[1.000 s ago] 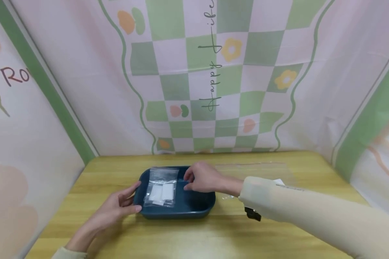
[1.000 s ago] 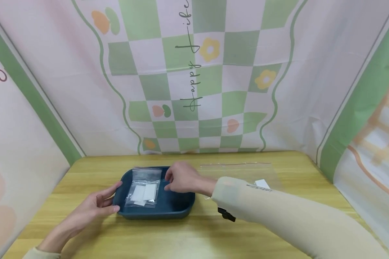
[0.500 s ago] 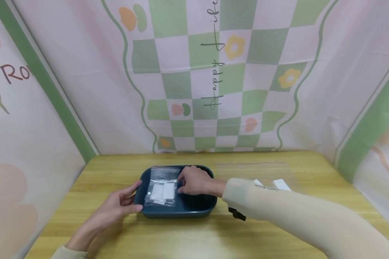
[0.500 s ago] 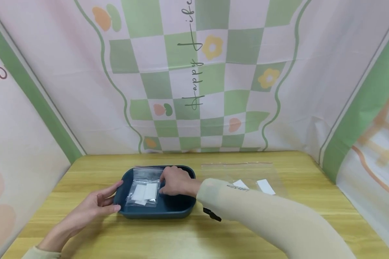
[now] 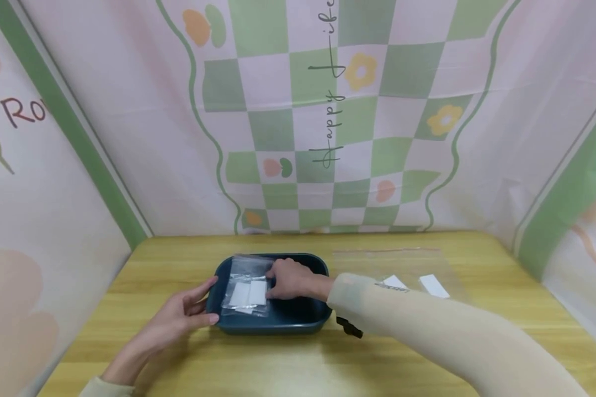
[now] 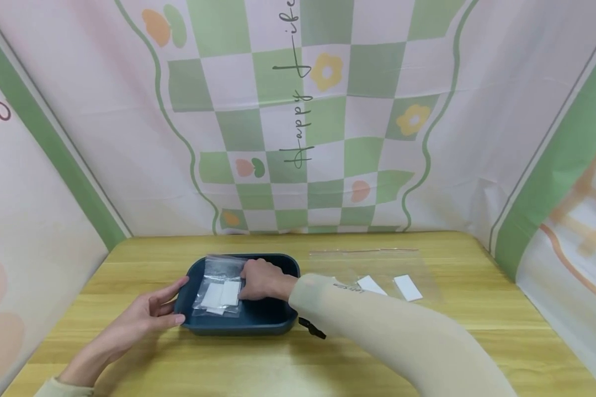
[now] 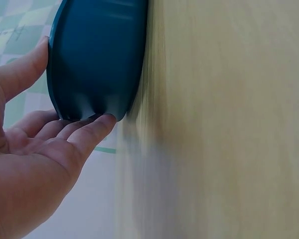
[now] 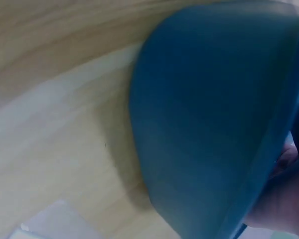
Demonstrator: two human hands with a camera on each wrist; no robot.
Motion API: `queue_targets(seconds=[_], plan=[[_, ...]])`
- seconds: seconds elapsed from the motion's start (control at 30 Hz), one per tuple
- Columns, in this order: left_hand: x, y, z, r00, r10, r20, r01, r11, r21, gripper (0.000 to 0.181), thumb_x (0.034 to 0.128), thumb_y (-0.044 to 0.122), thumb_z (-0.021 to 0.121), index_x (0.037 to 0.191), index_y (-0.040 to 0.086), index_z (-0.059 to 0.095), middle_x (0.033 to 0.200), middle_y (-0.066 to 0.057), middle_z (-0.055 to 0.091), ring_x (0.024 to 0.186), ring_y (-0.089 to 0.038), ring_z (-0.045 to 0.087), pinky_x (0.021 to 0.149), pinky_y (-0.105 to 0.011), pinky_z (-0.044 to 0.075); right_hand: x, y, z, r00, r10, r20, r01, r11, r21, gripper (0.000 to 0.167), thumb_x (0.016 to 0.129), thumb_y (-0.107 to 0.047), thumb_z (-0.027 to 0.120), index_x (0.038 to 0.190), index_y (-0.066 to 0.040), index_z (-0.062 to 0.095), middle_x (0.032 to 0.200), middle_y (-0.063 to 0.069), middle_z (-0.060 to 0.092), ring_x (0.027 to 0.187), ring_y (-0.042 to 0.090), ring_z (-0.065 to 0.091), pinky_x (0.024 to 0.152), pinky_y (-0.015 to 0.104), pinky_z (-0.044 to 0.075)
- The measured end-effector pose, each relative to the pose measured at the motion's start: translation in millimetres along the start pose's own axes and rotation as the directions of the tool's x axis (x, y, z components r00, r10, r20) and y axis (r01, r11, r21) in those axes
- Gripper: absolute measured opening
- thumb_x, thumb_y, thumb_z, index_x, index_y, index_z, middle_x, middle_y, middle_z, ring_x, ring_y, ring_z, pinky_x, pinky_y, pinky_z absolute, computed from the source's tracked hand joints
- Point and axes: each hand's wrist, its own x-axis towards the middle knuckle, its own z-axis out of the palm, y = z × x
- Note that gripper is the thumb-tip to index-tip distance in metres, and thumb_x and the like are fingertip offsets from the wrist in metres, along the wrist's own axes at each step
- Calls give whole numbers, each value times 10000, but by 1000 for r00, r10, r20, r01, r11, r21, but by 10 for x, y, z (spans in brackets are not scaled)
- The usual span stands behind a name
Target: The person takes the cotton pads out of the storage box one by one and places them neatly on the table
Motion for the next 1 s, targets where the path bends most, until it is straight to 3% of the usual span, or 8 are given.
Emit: queue_targets(seconds=[0.07,0.33,0.6,0.83,1.0], plan=[[-2,-3,-1,1000,-12,-1,12,1000,2,843,981,65,750,1639,-46,234,1676,-277,183,1456,-524,321,1066,-278,477,-5,-15,35,1000,15,-5,-15,1000,5,451,920,-297,837,1316,-96,754,1360,57,706,993,171,722,749,350,612],[-2,-3,-2,1000,1,-5,-1,1000,12,830,984,54,743,1639,-43,241,1661,-303,211,1449,-532,334,1087,-324,467,-38,-65,98,996,51,-71,-48,998,33,352,864,-252,892,1194,-151,821,1252,6,758,864,156,720,623,327,582],[0,-11,-2,999,32,1,-32,999,7,831,981,47,745,1630,-63,239,1656,-313,201,1443,-547,330,1096,-356,462,-49,-109,119,995,22,-100,-15,998,68,233,862,-213,889,1086,-161,854,1148,-22,787,943,134,721,728,328,618],[-1,-35,-8,1000,13,1,-13,1000,11,839,979,47,745,1636,-56,233,1672,-290,183,1457,-532,313,1109,-366,443,-50,-126,132,989,54,-138,-34,990,140,152,849,-184,902,998,-176,869,1068,-16,796,859,93,690,668,295,589],[0,-27,-17,999,39,17,-39,999,4,848,984,65,746,1630,-74,216,1664,-311,170,1452,-548,304,1105,-362,451,-42,-156,141,985,71,-156,-43,983,176,59,858,-157,882,910,-180,868,935,-61,788,820,92,691,675,327,607]])
